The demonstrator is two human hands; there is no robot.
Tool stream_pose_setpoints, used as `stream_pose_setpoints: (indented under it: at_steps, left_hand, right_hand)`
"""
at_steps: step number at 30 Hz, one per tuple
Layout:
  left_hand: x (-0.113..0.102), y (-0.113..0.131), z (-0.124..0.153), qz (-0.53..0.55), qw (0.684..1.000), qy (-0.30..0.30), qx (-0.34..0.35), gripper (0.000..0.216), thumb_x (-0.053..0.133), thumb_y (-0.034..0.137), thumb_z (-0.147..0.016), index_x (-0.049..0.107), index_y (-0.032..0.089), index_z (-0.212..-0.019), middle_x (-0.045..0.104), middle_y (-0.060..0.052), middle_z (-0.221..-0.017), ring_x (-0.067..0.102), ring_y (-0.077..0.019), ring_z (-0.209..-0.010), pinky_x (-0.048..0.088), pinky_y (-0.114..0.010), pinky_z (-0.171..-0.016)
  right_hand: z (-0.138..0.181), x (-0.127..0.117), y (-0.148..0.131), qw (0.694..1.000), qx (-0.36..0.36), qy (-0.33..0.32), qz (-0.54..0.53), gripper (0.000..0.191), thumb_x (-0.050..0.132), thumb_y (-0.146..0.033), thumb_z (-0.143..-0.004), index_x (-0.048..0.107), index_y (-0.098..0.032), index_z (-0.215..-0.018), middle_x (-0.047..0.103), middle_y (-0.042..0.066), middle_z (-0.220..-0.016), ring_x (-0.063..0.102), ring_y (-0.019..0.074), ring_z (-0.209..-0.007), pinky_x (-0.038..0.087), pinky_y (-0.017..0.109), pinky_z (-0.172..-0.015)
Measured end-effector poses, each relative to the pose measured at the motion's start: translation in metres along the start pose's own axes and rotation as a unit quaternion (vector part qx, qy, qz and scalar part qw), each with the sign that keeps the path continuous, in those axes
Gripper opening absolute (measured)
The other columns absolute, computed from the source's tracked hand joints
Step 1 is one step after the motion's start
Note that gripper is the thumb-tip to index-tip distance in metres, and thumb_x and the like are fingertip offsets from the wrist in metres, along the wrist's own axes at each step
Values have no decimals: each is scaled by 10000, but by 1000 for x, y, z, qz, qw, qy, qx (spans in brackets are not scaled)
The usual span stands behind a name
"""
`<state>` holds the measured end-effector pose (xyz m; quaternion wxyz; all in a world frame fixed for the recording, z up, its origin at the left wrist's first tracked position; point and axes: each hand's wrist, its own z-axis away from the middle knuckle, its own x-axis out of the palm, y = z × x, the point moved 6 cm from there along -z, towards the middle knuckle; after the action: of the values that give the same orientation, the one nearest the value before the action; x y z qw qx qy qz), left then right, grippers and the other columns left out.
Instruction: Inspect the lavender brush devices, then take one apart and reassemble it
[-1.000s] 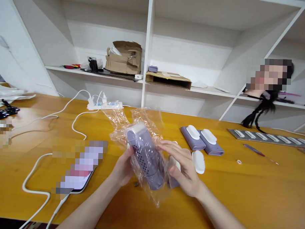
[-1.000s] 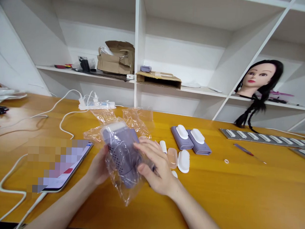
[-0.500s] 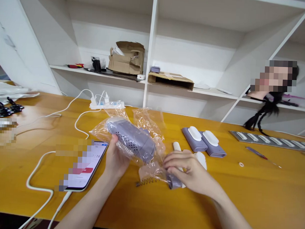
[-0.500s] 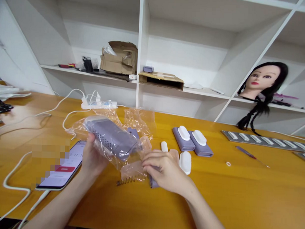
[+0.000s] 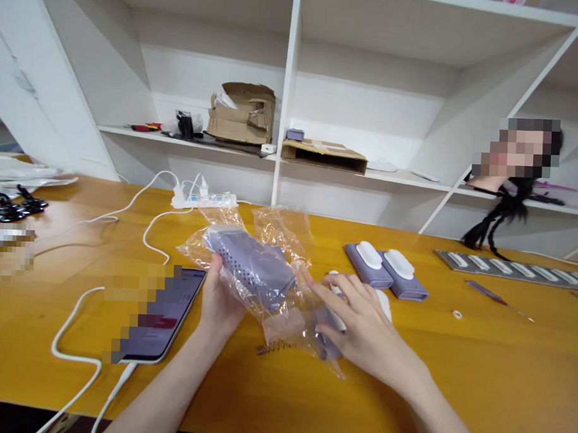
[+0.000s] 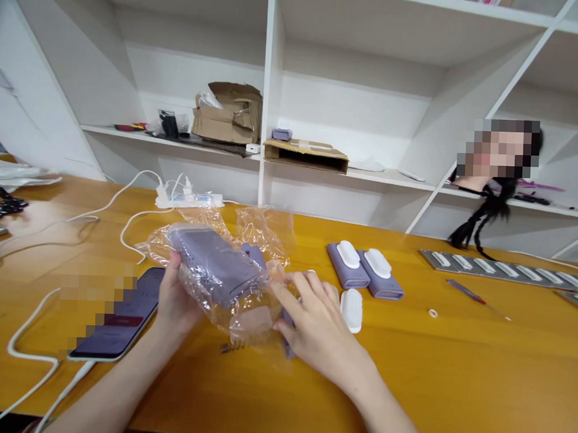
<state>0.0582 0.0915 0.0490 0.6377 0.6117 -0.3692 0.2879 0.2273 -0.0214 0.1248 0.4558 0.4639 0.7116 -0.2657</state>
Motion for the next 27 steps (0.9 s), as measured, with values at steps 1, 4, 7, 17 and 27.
stream_pose_setpoints:
  at_steps: [1, 4, 7, 17, 27]
  left_hand:
    - [3, -2, 1, -3, 1000, -18, -12, 554, 480, 570, -794, 580, 188, -1183, 661, -95, -1114, 564, -305, -1101, 443, -444, -922]
    - [8, -7, 5, -12, 998, -44, -42, 565, 481, 563, -796, 569, 173, -1195, 649, -108, -1145, 558, -311, -1115, 450, -437, -917]
    - [6, -9, 6, -19, 999, -14, -49, 506, 519, 522, -797, 585, 192, -1174, 677, -80, -1092, 609, -275, -1038, 495, -387, -853]
    - [4, 0, 2, 47, 998, 24, -26, 400, 485, 460, -850, 612, 203, -1130, 689, -36, -1027, 638, -200, -930, 515, -302, -764]
    - [27, -21, 25, 6, 991, -99, -94, 528, 510, 551, -800, 541, 208, -1199, 601, -78, -1218, 527, -255, -1142, 456, -340, -855]
  right_hand:
    - [-1, 2, 0, 999, -9, 27, 21, 334, 643, -225, -787, 586, -238, -1116, 609, 75, -978, 522, 242, -861, 403, 343, -667]
    - [2, 0, 1, 982, -20, 165, 87, 91, 564, -188, -850, 644, -192, -808, 573, 33, -677, 497, 171, -624, 332, 279, -532]
    - [11, -9, 12, 947, 49, 292, 120, 146, 595, -191, -838, 597, -166, -694, 540, 11, -590, 481, 134, -536, 341, 267, -511]
    - [-1, 12, 5, 970, -21, 46, -236, 258, 478, -164, -901, 633, -219, -1100, 708, 61, -992, 646, 195, -933, 511, 316, -797]
    - [-5, 33, 24, 958, 40, 112, -260, 585, 545, -294, -864, 320, -269, -1403, 489, 109, -1371, 480, 302, -1228, 427, 504, -984]
